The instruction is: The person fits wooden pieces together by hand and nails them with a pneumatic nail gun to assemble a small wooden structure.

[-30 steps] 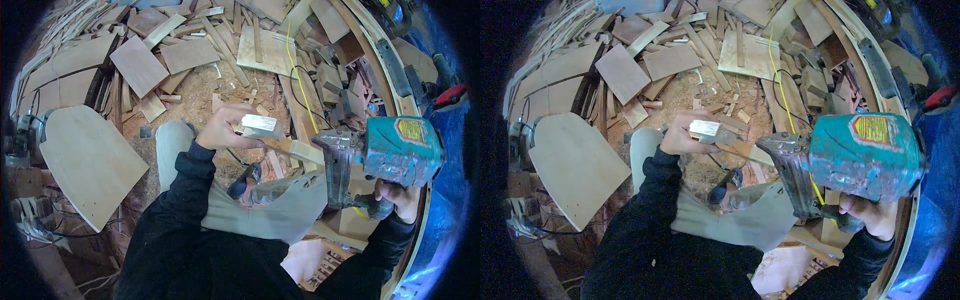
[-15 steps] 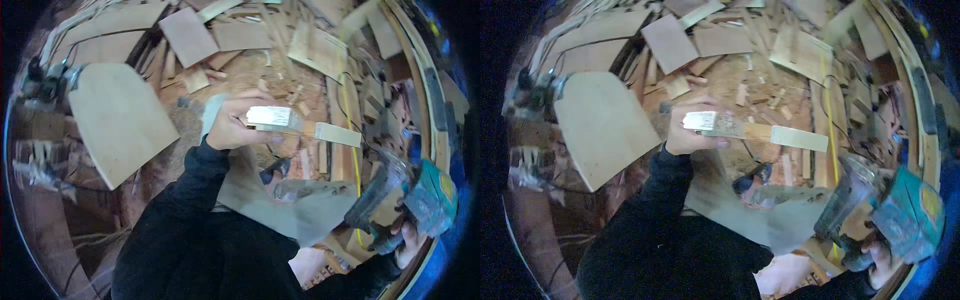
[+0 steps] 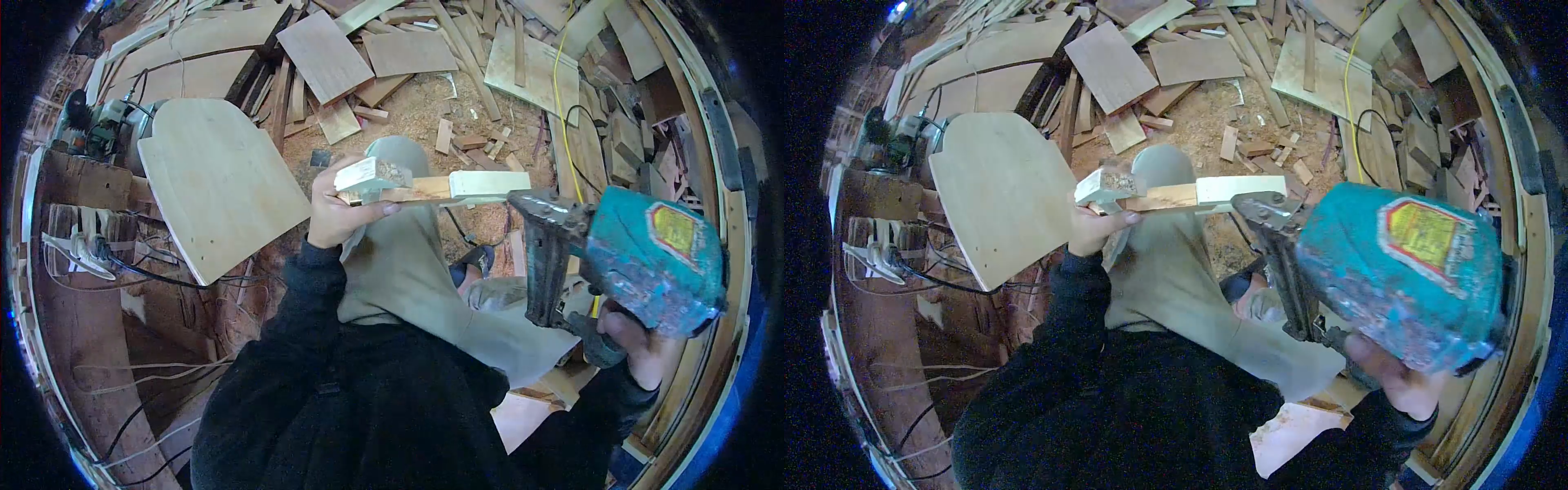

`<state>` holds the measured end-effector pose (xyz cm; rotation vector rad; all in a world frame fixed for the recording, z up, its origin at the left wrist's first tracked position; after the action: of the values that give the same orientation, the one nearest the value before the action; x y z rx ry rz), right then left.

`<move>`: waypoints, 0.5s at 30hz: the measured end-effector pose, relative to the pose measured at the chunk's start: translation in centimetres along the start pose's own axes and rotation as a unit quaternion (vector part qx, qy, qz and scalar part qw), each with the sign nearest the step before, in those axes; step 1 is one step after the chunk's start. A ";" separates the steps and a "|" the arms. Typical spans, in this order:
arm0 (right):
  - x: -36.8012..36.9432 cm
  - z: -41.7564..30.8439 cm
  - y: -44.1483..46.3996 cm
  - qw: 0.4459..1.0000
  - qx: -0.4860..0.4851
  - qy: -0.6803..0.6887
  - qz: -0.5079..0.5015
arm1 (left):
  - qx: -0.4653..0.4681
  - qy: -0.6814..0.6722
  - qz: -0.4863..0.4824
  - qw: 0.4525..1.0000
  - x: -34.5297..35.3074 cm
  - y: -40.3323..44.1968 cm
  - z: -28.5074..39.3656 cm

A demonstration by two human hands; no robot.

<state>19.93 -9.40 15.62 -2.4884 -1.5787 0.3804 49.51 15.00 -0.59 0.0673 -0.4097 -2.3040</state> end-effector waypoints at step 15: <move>8.2 -2.7 5.2 0.968 0.034 -0.242 -0.064 | -0.015 0.016 -0.047 0.999 -2.7 -2.1 -2.6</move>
<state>28.58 -4.20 15.72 -2.3381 -1.8391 1.0677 50.37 17.62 -3.92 0.1106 -0.3620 -2.3984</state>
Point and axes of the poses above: each hand's wrist, its own y-axis towards the middle knuckle, its own x-axis out of the palm, z = x × y, the point moved 2 cm from there along y, towards the middle knuckle, and after that the axes turned 7 degrees about -z, right-handed, at the moved point
